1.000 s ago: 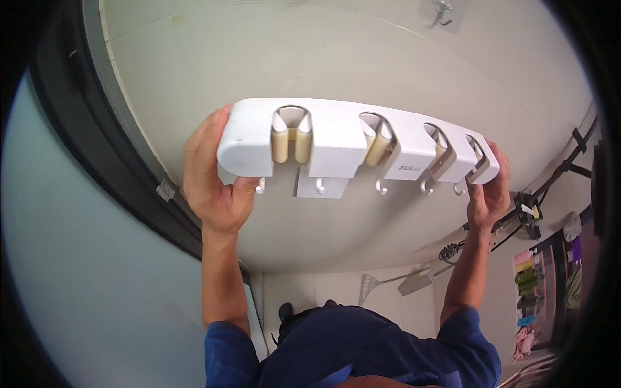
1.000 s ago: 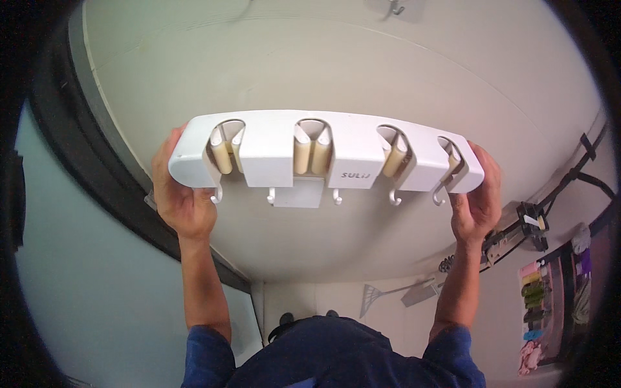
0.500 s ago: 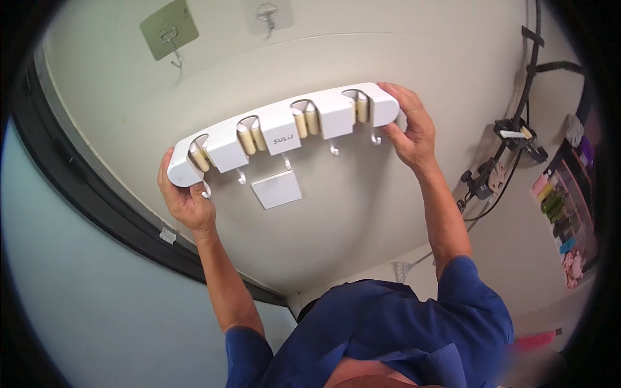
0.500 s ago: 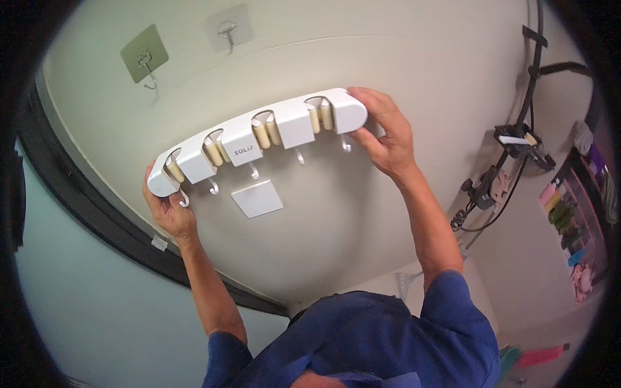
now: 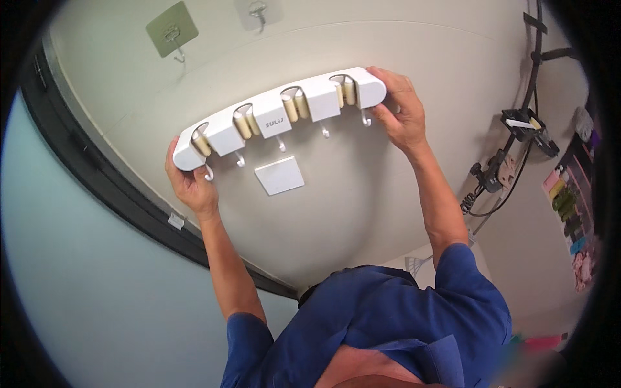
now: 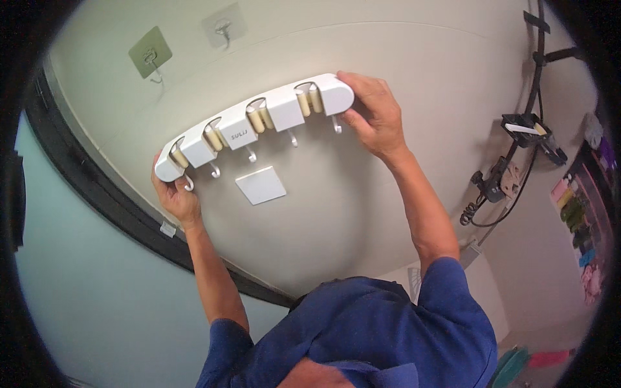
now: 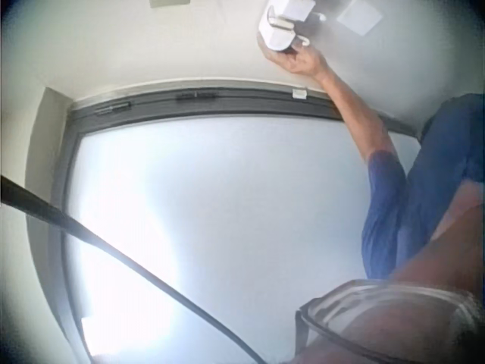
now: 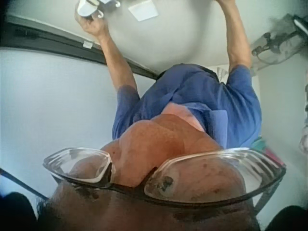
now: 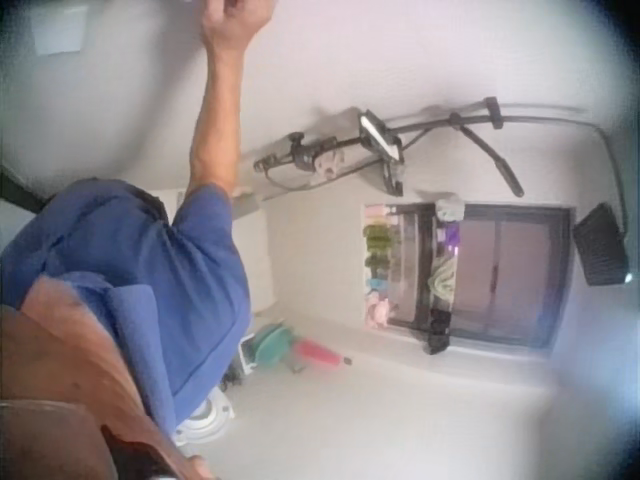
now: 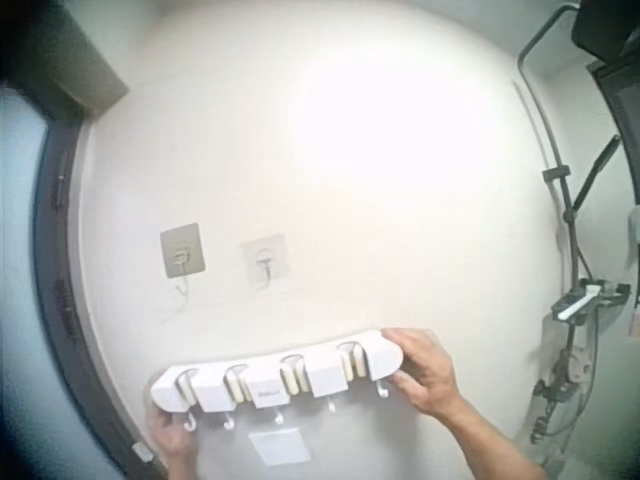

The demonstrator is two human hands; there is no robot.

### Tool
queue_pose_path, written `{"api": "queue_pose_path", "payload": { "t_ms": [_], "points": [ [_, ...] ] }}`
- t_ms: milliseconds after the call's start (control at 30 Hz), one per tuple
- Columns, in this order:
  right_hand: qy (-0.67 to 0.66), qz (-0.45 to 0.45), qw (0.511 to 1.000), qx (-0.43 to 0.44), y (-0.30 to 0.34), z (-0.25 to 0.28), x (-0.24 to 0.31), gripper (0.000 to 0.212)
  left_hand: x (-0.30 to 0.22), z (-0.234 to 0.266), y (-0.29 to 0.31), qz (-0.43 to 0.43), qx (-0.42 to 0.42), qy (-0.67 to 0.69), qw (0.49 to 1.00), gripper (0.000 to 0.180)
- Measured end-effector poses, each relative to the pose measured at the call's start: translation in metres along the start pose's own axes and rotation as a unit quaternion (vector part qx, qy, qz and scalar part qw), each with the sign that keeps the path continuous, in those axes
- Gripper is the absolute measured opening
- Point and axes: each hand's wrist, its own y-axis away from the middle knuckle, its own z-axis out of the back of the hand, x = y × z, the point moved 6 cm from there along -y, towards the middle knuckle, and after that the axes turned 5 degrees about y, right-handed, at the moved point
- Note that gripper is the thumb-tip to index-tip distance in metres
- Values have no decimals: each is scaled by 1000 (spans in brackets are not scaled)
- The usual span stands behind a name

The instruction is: The person applies adhesive from a yellow tube onto a white plastic rack and then presses the rack against a bathroom wall to mount it.

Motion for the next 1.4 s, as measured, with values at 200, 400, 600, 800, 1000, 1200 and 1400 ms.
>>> {"api": "queue_pose_path", "payload": {
  "t_ms": [200, 400, 600, 800, 1000, 1200, 1400],
  "points": [
    [9, -1, 1000, -8, 9, -61, 18, 55, 38, 46, -13, -24, 6, 16, 1000, 59],
    [34, 7, 999, -14, 10, -78, 6, 55, 60, 46, -19, -34, 15, 23, 999, 61],
    [20, 15, 1000, 5, -35, -77, 37, 54, 31, 71, -47, 2, -16, 3, 1000, 66],
    [53, 17, 998, 16, -82, -141, 165, 54, -3, 203, -117, -3, -15, 14, 1000, 55],
    [71, -17, 997, 23, -40, -240, 319, 53, -17, 374, -129, -22, 7, 0, 1000, 56],
    [82, -30, 996, 8, -44, -213, 238, 53, 22, 299, -124, -40, 13, -26, 999, 51],
    [44, 15, 999, 14, -70, -26, 30, 55, -1, 37, -67, 79, -28, 33, 996, 55]
  ]
}}
